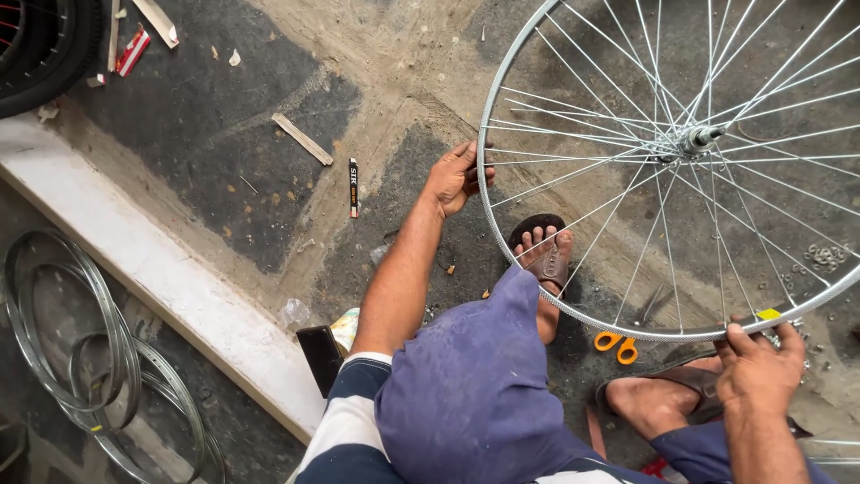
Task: The person sits on the floor and installs spokes into a bicycle wheel rim, threading them through the rim holes and securing them with nipples. The person rotates the wheel to access different sections and continues adding spokes around the circumference.
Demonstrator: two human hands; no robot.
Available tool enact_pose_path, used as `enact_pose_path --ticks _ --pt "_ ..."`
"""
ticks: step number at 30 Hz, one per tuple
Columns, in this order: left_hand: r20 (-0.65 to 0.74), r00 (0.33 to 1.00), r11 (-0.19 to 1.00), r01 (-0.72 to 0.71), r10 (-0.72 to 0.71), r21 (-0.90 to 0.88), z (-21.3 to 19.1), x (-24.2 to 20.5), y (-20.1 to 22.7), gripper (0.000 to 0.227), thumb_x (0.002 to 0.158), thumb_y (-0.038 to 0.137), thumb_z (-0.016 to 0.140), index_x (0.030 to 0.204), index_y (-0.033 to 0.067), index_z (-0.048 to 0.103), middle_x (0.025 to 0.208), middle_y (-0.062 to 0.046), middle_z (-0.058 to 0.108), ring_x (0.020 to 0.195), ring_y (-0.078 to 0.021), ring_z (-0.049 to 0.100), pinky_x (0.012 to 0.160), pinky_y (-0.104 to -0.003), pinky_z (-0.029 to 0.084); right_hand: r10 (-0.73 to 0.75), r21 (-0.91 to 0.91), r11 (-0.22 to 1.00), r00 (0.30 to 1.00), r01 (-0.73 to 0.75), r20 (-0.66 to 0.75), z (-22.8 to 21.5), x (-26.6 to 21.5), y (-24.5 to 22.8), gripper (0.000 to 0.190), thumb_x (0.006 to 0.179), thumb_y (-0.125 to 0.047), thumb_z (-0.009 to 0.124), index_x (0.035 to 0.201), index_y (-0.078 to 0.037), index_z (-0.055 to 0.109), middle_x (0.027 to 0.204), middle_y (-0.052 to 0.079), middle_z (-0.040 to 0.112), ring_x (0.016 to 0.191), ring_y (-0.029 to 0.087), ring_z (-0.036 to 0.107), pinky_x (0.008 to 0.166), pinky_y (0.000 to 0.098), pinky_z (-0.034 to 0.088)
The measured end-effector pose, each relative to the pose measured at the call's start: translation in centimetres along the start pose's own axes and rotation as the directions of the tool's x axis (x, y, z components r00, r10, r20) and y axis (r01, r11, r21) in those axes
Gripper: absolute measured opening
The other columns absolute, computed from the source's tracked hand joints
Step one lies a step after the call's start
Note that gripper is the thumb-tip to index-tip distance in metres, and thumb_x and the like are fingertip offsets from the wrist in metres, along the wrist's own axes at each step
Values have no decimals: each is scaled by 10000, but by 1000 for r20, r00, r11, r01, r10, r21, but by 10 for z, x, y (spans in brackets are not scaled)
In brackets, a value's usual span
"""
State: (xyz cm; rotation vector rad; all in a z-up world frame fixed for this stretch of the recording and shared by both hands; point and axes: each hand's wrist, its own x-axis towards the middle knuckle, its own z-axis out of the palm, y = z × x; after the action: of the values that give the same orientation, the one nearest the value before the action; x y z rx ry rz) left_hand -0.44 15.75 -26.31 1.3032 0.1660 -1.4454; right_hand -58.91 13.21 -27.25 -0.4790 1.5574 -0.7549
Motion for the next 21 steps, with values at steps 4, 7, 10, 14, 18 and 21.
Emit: enact_pose_path --ticks 4,7,10,14,18,21 --pt "-33 998 998 -57 57 30 -6 1 -11 336 1043 300 597 1260 63 696 917 -73 712 827 -181 735 770 -379 643 -77 -5 997 996 77 40 0 -2 -5 700 1001 202 585 1586 -93 339 1356 195 642 1212 293 691 989 444 629" --pt "-241 935 945 -199 262 259 -11 -4 -26 330 1096 291 584 1253 13 668 1018 -60 728 882 -172 700 810 -355 584 -66 -17 998 998 66 5 6 -6 -16 686 1054 149 616 1636 -112 363 1360 187 659 1213 284 689 964 427 633" --pt "-187 925 886 -236 331 400 -18 -32 -52 330 1089 268 569 1284 18 663 1050 -66 734 914 -168 706 848 -367 600 -65 -38 997 998 65 -8 12 -15 -25 682 1050 146 616 1619 -120 351 1376 180 656 1226 276 696 976 412 645" --pt "-141 987 990 -63 80 126 -13 -57 -84 358 1032 238 555 1363 106 573 1115 -41 719 947 -188 711 848 -388 601 -63 -22 998 998 62 -9 22 -20 -32 680 1048 151 621 1612 -116 352 1369 169 657 1209 265 691 967 390 630" --pt "-89 996 1000 4 -2 20 -22 -64 -102 374 1039 234 565 1376 72 582 1097 -116 736 985 -245 732 874 -432 619 -46 -27 999 999 45 -13 10 -20 -26 674 1048 149 611 1620 -115 373 1350 149 654 1181 251 680 945 386 619" --pt "-29 1000 1000 12 -11 26 -31 -54 -97 346 1050 218 583 1348 43 574 1089 -118 740 987 -254 743 887 -436 619 -85 -15 996 996 85 21 6 -8 -18 658 1037 177 606 1595 -90 384 1348 142 630 1177 251 665 934 395 606"
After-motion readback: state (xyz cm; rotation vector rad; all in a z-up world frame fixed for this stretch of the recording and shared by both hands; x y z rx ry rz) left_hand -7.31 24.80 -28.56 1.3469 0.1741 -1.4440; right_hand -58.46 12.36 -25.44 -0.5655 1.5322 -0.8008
